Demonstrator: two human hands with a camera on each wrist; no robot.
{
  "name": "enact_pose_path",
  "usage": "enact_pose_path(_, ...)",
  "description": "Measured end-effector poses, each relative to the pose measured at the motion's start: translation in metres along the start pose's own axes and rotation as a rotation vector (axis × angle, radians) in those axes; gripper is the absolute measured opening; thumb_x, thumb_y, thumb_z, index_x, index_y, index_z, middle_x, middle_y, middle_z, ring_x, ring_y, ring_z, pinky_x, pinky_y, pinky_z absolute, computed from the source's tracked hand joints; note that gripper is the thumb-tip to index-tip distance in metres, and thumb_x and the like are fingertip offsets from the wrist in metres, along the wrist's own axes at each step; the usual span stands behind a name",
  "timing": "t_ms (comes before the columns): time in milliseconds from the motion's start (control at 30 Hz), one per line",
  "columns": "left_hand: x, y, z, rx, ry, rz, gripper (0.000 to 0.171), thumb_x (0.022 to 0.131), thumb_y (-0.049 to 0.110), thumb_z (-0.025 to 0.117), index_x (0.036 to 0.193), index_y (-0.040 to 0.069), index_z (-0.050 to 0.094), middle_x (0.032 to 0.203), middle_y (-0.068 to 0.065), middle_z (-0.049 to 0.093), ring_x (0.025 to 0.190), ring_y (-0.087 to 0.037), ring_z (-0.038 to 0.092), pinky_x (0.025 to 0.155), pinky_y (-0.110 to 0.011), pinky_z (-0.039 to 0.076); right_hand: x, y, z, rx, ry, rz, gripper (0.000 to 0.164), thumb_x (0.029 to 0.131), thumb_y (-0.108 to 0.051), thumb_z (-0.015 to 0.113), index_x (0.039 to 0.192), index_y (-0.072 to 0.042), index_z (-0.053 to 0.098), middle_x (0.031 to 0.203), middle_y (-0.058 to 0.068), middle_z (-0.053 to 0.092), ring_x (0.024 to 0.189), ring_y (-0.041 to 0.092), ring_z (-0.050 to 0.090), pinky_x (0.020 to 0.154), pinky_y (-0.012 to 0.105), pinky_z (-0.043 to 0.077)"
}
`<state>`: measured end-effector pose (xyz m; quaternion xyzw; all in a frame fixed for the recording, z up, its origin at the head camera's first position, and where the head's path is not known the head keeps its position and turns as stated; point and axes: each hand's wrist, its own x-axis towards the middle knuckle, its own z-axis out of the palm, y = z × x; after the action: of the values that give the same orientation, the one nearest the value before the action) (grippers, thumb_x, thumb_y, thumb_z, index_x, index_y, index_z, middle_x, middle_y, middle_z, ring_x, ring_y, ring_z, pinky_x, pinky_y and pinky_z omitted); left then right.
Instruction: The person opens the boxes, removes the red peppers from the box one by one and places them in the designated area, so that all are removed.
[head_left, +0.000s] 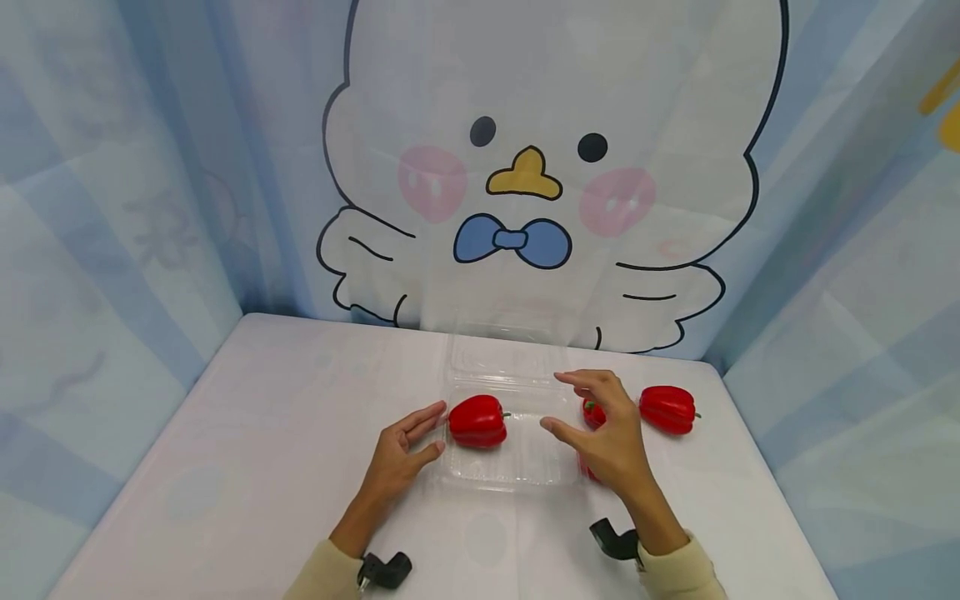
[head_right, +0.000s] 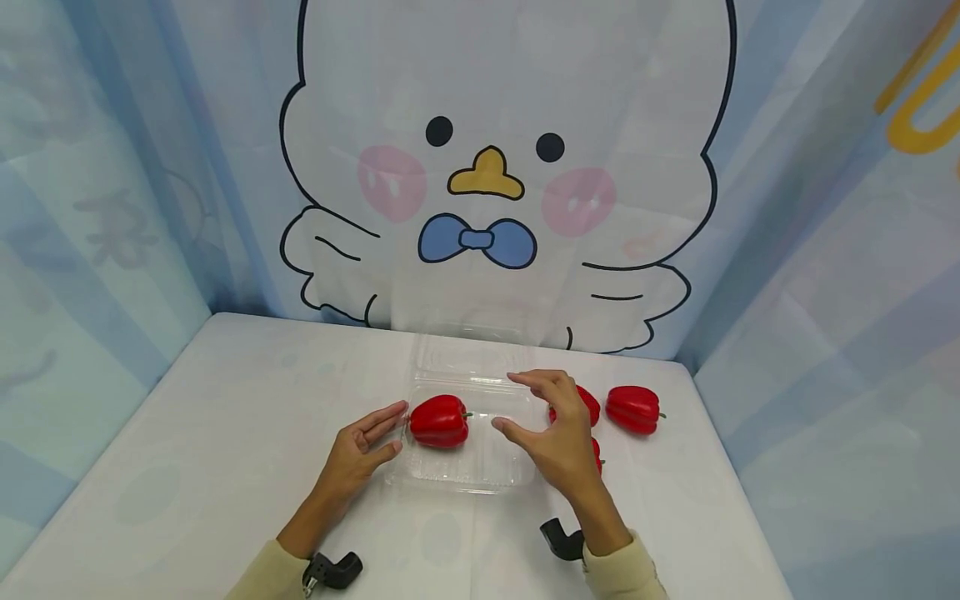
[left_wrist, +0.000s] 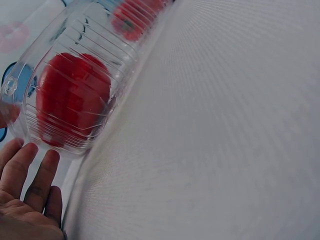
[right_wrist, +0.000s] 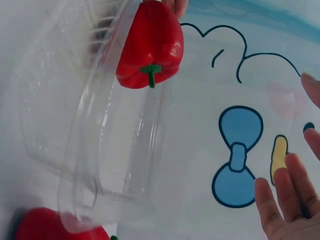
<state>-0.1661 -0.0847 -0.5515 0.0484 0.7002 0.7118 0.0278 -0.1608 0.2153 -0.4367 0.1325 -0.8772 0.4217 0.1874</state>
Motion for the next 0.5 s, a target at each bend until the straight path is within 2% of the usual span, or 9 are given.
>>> enact_pose_path(200,0.000,0.001,0.000,0.003,0.001,0.004,0.059,0.095,-0.001,0.074,0.151,0.015,0.060,0.155,0.000,0.061,0.149,-0.020,0.054,0.117,-0.026,0.045,-0.001,0.000,0.018,0.089,-0.010,0.015,0.063,0.077,-0.019,0.096,0.134,-0.026,0.072,0.135,-0.001,0.064,0.127,0.024,0.062,0.108,0.012,0.049)
enact_pose_path(400,0.000,0.001,0.000,0.013,-0.002,0.020,0.059,0.096,-0.002,0.073,0.152,0.012,0.059,0.157,-0.004,0.060,0.151,-0.023,0.052,0.119,-0.029,0.043,-0.004,0.001,0.036,0.101,-0.018,0.037,0.060,0.076,-0.020,0.096,0.132,-0.024,0.074,0.133,0.000,0.067,0.125,0.025,0.063,0.112,0.041,0.056)
enact_pose_path(500,0.000,0.000,0.000,0.004,-0.007,0.016,0.059,0.096,-0.002,0.073,0.152,0.012,0.059,0.157,-0.004,0.059,0.151,-0.023,0.052,0.121,-0.032,0.042,-0.006,0.002,0.045,0.118,-0.037,0.058,0.060,0.076,-0.019,0.097,0.131,-0.024,0.074,0.133,0.001,0.067,0.125,0.024,0.063,0.112,0.049,0.056)
